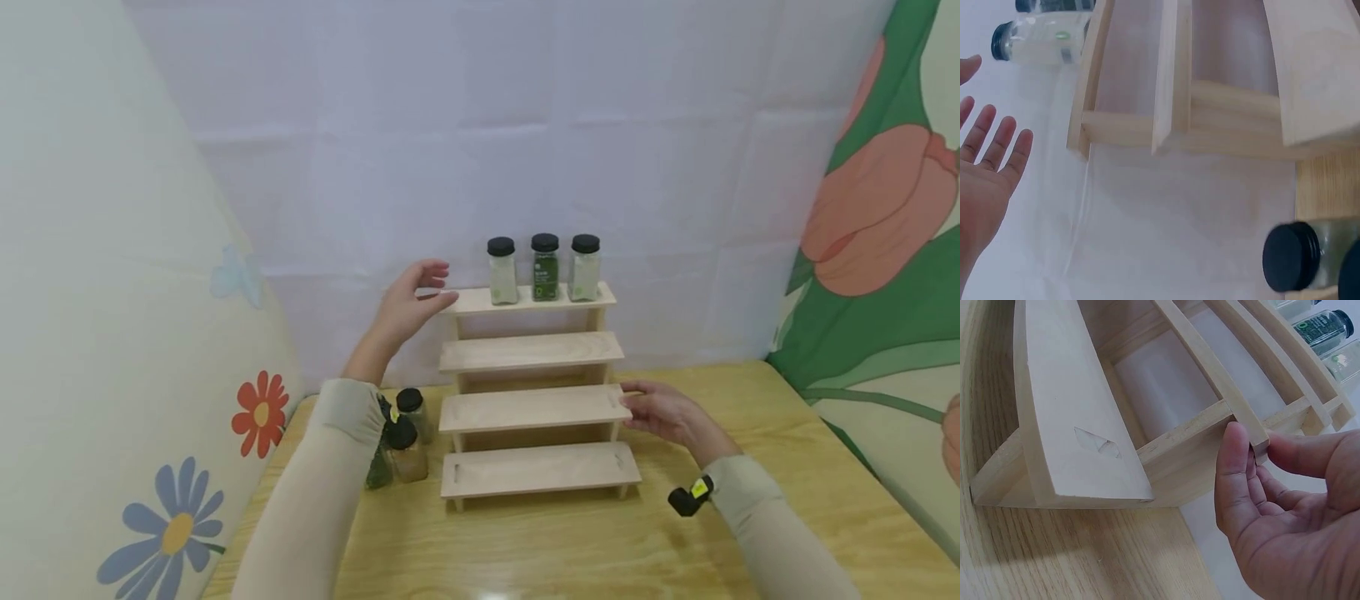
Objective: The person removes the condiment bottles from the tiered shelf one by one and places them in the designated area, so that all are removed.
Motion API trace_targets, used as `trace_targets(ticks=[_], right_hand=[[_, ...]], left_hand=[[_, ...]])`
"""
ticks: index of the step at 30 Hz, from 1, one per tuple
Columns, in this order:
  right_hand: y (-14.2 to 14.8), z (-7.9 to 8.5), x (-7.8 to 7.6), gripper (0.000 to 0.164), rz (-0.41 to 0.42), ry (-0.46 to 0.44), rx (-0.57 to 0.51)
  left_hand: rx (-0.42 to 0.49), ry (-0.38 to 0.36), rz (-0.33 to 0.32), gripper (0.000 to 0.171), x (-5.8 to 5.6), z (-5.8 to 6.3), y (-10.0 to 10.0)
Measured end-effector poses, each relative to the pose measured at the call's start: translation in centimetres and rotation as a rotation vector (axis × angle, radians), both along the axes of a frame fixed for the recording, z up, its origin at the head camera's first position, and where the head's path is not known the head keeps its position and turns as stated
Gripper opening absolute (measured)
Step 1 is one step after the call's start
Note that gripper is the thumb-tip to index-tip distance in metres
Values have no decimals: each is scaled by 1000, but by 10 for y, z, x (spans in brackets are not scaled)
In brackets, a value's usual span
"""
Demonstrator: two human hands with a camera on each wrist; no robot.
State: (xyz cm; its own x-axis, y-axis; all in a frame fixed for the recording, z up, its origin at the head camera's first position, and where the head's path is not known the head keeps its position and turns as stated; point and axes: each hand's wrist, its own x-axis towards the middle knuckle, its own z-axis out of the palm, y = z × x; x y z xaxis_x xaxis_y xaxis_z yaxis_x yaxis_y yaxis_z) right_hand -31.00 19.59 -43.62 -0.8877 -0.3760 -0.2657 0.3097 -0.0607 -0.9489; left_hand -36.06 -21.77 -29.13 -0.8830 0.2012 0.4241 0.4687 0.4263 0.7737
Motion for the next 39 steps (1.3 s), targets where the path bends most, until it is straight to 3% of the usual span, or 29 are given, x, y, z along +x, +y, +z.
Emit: trace_targets(ticks=[8, 14, 21, 33, 39], right_hand=[[-2, 0, -1, 54, -3, 23, 4], [-2, -2, -1, 55, -9, 17, 2], [-2, -2, -4, 55, -19, 1, 12], [-1, -3, -3, 53, -26, 1, 29], [0, -1, -4, 52, -7, 27, 32]], left_hand=[[89, 38, 0, 55, -20, 8, 35], [121, -9, 10, 59, -26, 15, 53], [151, -29, 27, 62, -42, 8, 68], [160, -113, 48, 70, -46, 1, 83], [179, -131, 94, 69, -48, 1, 86]])
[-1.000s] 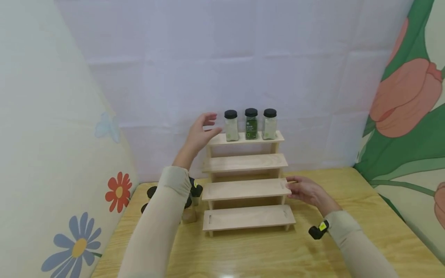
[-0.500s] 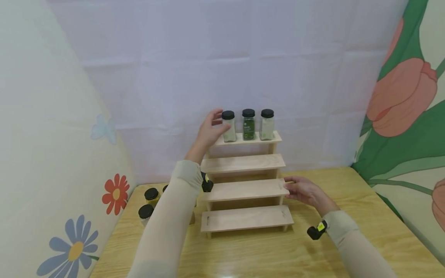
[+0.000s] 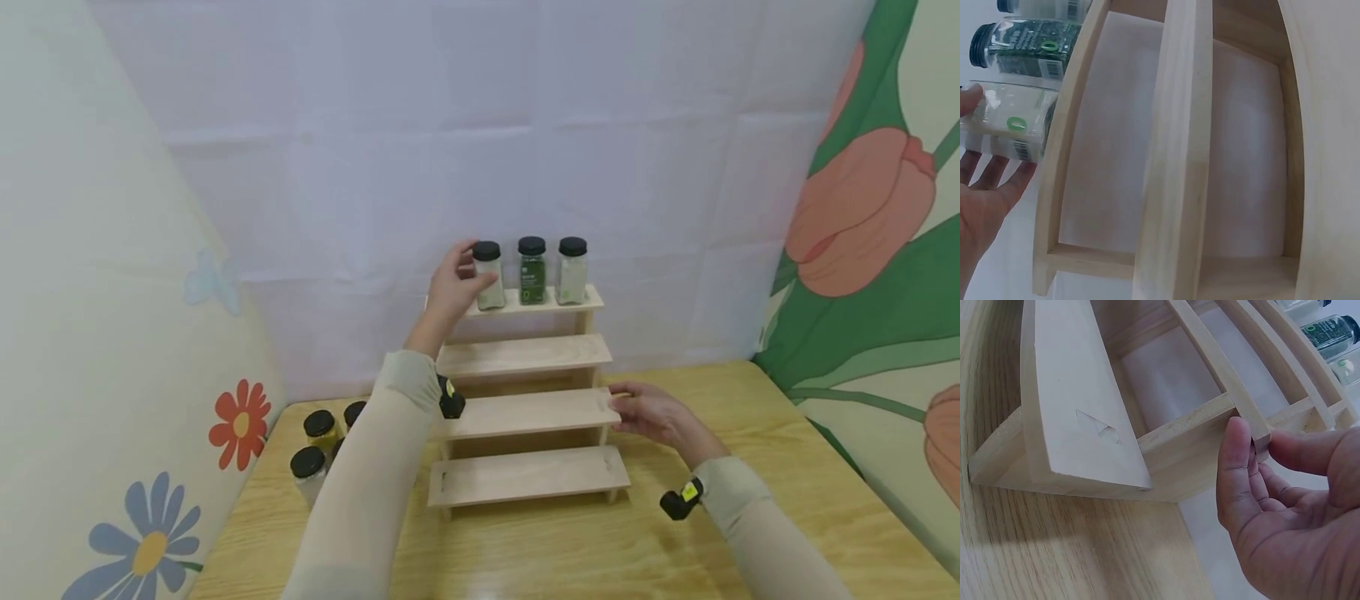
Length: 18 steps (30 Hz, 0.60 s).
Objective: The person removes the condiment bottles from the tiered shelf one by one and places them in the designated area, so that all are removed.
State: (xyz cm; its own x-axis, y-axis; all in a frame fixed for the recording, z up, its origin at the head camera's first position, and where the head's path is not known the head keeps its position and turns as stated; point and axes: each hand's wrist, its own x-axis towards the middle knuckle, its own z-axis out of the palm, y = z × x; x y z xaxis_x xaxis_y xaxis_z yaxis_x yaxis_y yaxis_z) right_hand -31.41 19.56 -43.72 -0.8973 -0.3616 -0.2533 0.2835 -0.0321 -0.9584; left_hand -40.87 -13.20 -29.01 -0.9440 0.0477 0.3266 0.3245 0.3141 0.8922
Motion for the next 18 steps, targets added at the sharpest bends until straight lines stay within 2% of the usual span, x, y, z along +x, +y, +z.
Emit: trace_targets(ticks=[4, 10, 18], right_hand=[[-1, 1, 0, 51, 14, 15, 14], [0, 2, 0, 50, 8, 10, 31], [0, 2, 0, 50, 5, 13, 27]], left_hand=[[1, 16, 12, 67, 8, 3, -2], [-29, 23, -49, 69, 21, 8, -6], [-75, 23, -70, 67, 49, 16, -17]])
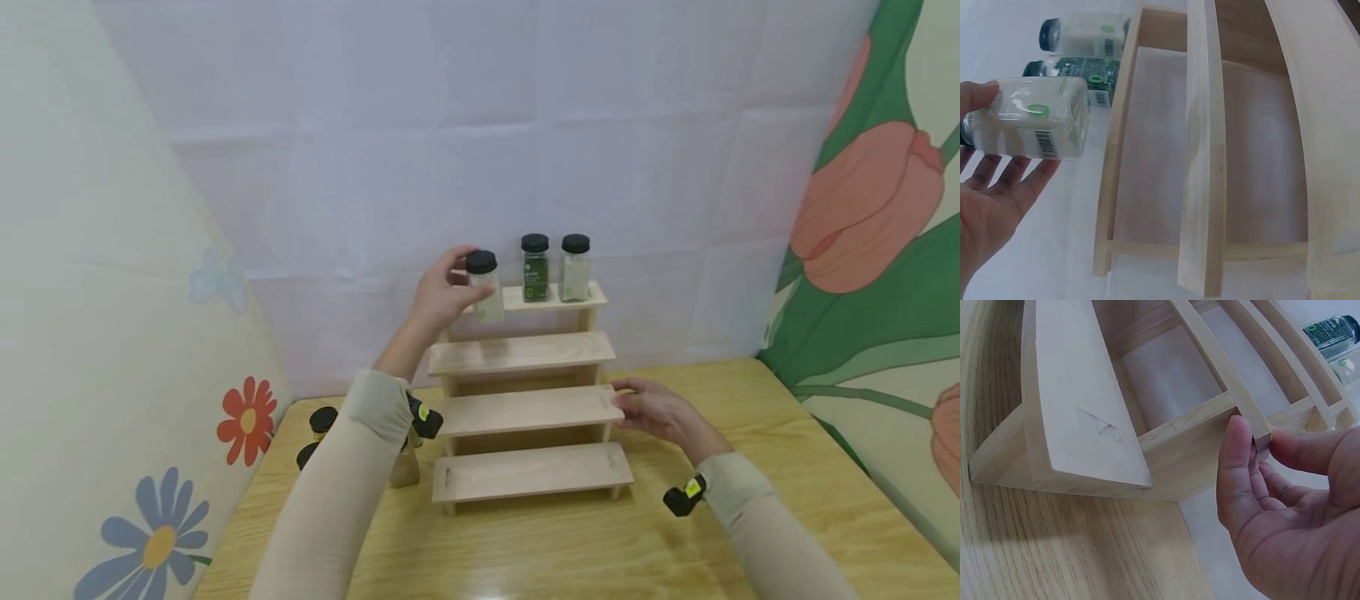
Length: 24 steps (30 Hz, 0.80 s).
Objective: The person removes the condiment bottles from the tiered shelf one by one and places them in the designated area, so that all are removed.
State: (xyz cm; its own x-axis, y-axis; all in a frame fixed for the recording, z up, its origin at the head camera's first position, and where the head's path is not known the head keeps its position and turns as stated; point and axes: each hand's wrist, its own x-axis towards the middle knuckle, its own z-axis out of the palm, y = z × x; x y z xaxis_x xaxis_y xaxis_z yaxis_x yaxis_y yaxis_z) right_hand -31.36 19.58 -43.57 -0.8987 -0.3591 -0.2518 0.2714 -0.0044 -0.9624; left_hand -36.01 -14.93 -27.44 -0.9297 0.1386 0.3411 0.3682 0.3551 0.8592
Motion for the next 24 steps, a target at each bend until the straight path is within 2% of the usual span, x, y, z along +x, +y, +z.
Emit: trace_targets(ticks=[6, 14, 19, 24], right_hand=[[2, 1, 0, 51, 11, 12, 1], [3, 3, 0, 52, -4, -1, 2], [0, 1, 1, 53, -3, 2, 0], [-1, -1, 1, 54, -2, 0, -5]], left_hand=[[-19, -19, -20, 63, 19, 1, -14], [-6, -35, -90, 62, 46, -3, -29], [-51, -34, -79, 60, 64, -10, -42], [-79, -19, -73, 61, 74, -18, -54]])
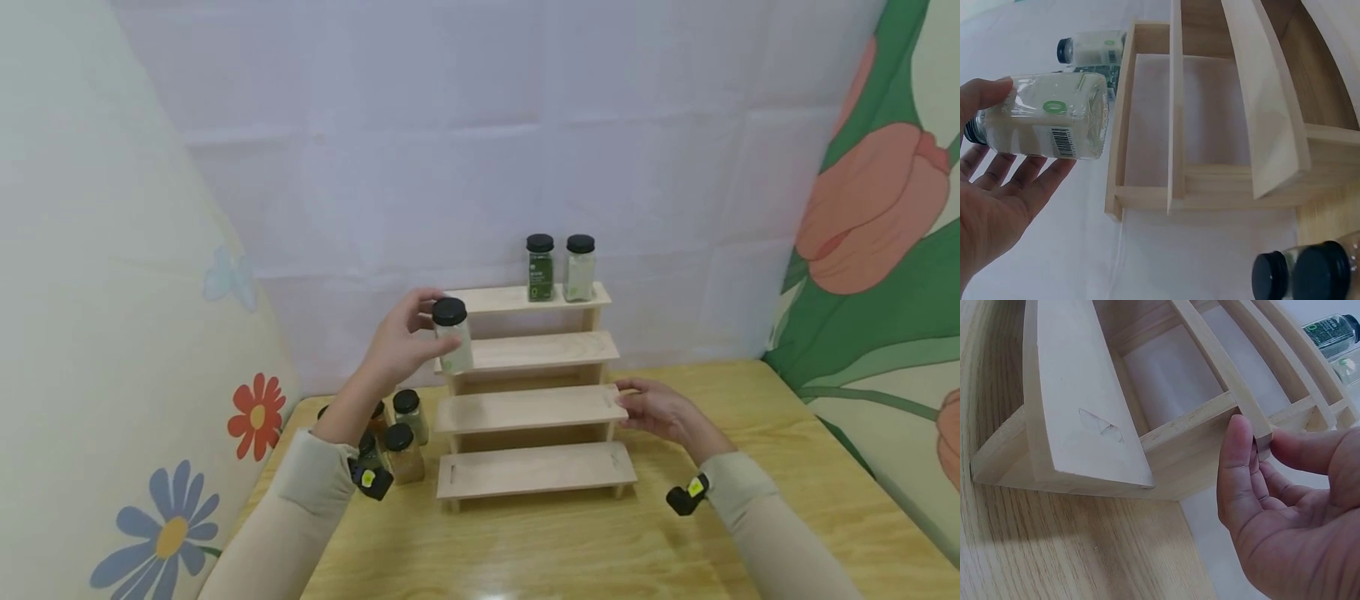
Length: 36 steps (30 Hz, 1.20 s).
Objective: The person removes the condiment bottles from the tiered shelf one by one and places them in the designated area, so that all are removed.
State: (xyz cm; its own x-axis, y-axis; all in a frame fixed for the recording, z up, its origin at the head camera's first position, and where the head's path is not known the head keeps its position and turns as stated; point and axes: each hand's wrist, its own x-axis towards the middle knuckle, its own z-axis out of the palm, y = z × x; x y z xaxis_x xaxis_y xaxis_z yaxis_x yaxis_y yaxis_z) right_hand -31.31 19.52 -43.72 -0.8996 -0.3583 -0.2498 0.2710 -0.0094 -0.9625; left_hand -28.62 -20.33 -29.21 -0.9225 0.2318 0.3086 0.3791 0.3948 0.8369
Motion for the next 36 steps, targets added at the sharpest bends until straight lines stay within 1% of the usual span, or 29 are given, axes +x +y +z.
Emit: trace_targets(ticks=[6, 11, 16, 21, 26, 30, 36], right_hand=[[2, 2, 2, 55, 14, 5, -6], [0, 1, 2, 50, 7, -4, -18], [0, 1, 1, 49, 3, -9, -26], [1, 1, 1, 48, 5, -8, -21], [1, 1, 2, 52, 8, -6, -11], [1, 1, 2, 54, 8, -4, -8], [1, 2, 2, 54, 3, -5, -6]], left_hand=[[-34, -19, 27, 63, 13, -6, -11], [-57, -14, 22, 60, 24, -12, -17], [-51, -26, 27, 59, 30, -19, -23], [-44, -22, 37, 61, 37, -26, -30], [-34, -21, 37, 61, 45, -31, -37], [-39, -34, 49, 60, 49, -34, -42], [-49, -28, 66, 59, 55, -40, -49]])
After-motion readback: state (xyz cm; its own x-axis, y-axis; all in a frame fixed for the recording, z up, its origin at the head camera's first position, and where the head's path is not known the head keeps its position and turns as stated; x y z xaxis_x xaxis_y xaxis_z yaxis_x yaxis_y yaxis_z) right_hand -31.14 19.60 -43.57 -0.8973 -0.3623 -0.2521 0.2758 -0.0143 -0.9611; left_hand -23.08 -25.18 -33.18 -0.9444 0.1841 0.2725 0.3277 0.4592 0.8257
